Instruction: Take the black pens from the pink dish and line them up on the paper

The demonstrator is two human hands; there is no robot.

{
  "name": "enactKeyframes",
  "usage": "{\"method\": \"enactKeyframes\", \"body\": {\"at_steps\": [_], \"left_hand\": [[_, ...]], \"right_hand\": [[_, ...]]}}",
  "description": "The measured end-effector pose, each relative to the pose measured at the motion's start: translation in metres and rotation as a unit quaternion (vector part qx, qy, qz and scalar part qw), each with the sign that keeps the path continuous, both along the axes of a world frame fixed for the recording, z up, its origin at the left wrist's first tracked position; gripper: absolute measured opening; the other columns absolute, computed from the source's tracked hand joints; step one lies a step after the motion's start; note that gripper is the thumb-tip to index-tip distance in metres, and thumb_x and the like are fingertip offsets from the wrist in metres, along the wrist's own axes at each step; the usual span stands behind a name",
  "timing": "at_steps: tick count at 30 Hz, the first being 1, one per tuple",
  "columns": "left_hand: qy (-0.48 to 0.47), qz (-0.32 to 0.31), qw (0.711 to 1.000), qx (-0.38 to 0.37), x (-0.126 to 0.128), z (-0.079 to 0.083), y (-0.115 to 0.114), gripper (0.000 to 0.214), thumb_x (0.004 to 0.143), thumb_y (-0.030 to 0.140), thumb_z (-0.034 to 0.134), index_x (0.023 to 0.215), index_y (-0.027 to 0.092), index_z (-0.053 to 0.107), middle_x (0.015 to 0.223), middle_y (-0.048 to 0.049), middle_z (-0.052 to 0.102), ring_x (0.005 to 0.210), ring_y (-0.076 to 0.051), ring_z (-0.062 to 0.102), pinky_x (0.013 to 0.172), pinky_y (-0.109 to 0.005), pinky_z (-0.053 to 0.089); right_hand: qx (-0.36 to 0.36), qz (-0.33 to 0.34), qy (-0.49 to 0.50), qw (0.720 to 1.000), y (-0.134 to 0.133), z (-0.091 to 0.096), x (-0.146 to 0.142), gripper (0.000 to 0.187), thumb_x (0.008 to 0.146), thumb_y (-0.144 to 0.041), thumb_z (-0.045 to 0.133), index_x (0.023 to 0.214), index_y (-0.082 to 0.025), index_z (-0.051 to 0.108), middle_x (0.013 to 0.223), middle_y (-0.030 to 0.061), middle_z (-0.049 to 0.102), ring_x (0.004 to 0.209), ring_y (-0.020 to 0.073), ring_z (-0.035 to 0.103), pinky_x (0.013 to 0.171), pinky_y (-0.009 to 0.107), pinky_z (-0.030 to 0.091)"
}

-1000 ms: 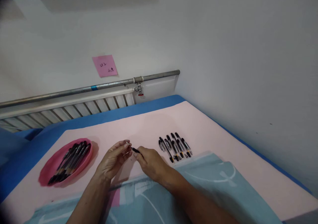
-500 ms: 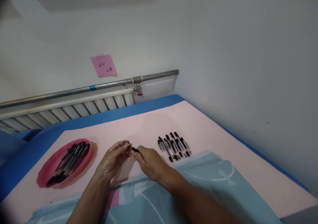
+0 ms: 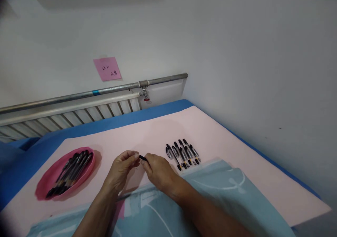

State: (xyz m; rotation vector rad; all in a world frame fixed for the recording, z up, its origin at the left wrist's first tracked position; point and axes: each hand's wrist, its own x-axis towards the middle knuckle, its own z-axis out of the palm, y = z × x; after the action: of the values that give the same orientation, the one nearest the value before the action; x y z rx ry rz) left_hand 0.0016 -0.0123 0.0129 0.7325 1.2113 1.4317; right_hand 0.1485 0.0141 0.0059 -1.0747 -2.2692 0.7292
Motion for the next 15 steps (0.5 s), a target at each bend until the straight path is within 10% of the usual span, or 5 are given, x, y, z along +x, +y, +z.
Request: {"method": "enactKeyframes", "body": {"at_steps": [15], "left_hand": [[-0.059,0.014,0.998,-0.009,0.011,-0.011,0.001,0.022,0.058,0.029,0.075,0.068,0.012,0.064,0.061,0.0004,0.062,0.057,-0.008,0.055,0.060,-0.022,0.042]], "right_hand": [[0.025,-0.023,-0.069,0.997,-0.002,-0.001,-0.002,0.021,0.089,-0.026,0.036,0.083,-0.017,0.054,0.076,0.0057,0.061,0.066,0.0151,0.055,0.056,0.025,0.031]]}}
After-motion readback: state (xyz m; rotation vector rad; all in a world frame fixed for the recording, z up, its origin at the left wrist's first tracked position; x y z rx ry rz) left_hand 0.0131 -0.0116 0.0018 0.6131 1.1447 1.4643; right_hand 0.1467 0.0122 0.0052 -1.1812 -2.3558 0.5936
